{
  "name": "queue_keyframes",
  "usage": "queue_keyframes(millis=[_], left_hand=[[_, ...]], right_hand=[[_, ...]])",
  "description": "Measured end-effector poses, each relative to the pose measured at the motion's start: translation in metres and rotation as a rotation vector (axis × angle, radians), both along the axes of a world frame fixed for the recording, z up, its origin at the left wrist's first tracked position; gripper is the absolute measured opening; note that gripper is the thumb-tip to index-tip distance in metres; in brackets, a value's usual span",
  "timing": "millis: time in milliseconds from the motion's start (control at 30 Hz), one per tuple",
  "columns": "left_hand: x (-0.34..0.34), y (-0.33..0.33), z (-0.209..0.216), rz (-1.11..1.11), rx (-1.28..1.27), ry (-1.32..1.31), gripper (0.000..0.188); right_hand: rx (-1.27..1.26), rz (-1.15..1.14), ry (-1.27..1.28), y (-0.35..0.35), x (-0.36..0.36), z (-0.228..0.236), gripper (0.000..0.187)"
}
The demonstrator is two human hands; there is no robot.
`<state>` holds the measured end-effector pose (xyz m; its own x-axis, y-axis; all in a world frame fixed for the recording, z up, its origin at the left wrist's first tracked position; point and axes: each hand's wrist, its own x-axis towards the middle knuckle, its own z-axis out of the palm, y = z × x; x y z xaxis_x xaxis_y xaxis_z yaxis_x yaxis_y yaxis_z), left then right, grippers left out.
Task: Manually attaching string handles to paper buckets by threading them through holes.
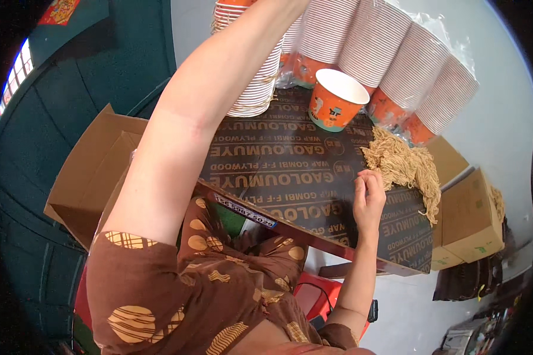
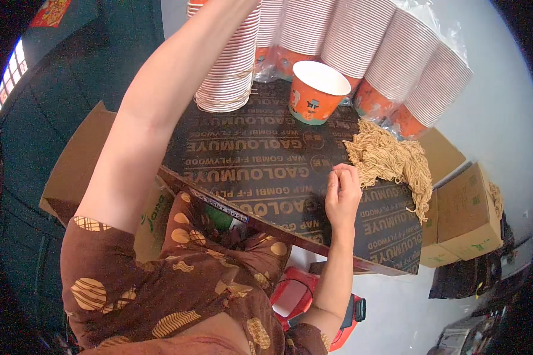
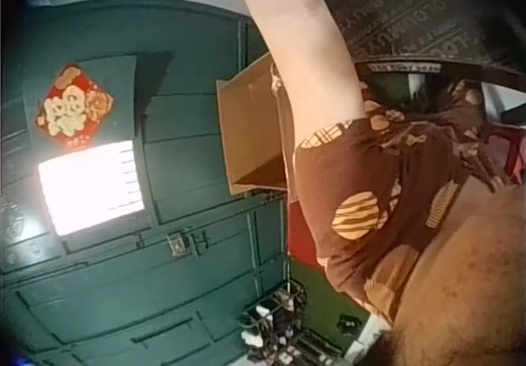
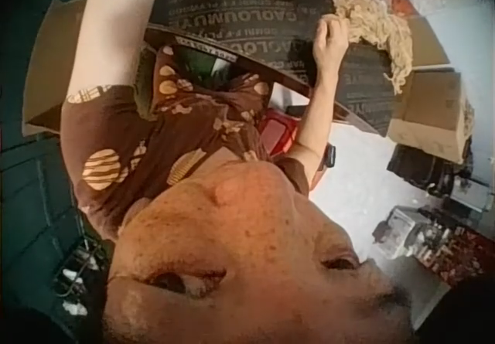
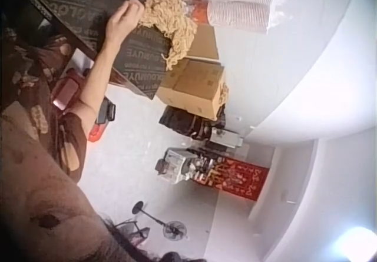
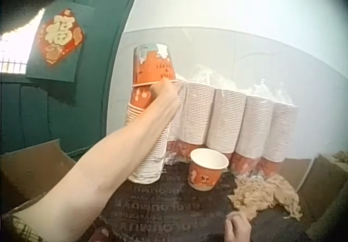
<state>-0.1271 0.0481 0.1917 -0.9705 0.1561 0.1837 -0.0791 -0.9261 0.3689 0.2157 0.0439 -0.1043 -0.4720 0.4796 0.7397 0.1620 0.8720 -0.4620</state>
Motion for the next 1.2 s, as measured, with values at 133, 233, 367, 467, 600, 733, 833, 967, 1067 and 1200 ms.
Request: queue_keyframes(millis=[133,233,367,467,600,733,833,967,1067,1200], left_hand=[[-0.045,-0.002,-0.035,0.041,-0.063,0.27,0.009],[0.013,-0.03,-0.058,-0.355,-0.338,0.432,0.016],[-0.002,-0.071,-0.05,0.692,-0.503,1.066,0.023],[-0.037,-0.109,0.003,1.636,-0.486,0.989,0.033],[-0.096,-0.12,0.05,1.472,-0.807,0.699,0.04],[-0.01,-0.127,0.049,0.397,-1.13,0.976,0.05],[-0.083,-0.116,0.062,0.452,-1.141,1.185,0.051],[-0.096,-0.091,0.044,0.726,-0.908,1.34,0.051],[-0.029,-0.11,0.036,0.315,-1.17,1.125,0.051],[-0.043,-0.121,0.028,0.325,-1.361,1.078,0.051]], right_hand=[[0.029,0.046,0.009,-0.003,-0.012,0.0,0.006],[0.002,-0.013,0.004,0.0,0.002,-0.002,0.007],[-0.015,-0.012,-0.001,-0.003,-0.002,0.001,0.007],[-0.011,0.027,-0.003,-0.007,-0.01,0.004,0.006],[0.014,0.061,0.002,-0.003,-0.013,-0.003,0.004],[-0.018,0.004,-0.04,0.002,0.001,-0.007,0.004],[0.003,0.054,-0.049,-0.003,-0.01,-0.005,0.004],[-0.029,0.047,-0.051,-0.002,-0.01,-0.007,0.003],[-0.01,0.01,-0.037,0.002,-0.001,-0.009,0.003],[-0.021,0.032,-0.057,-0.002,-0.006,-0.009,0.004]])
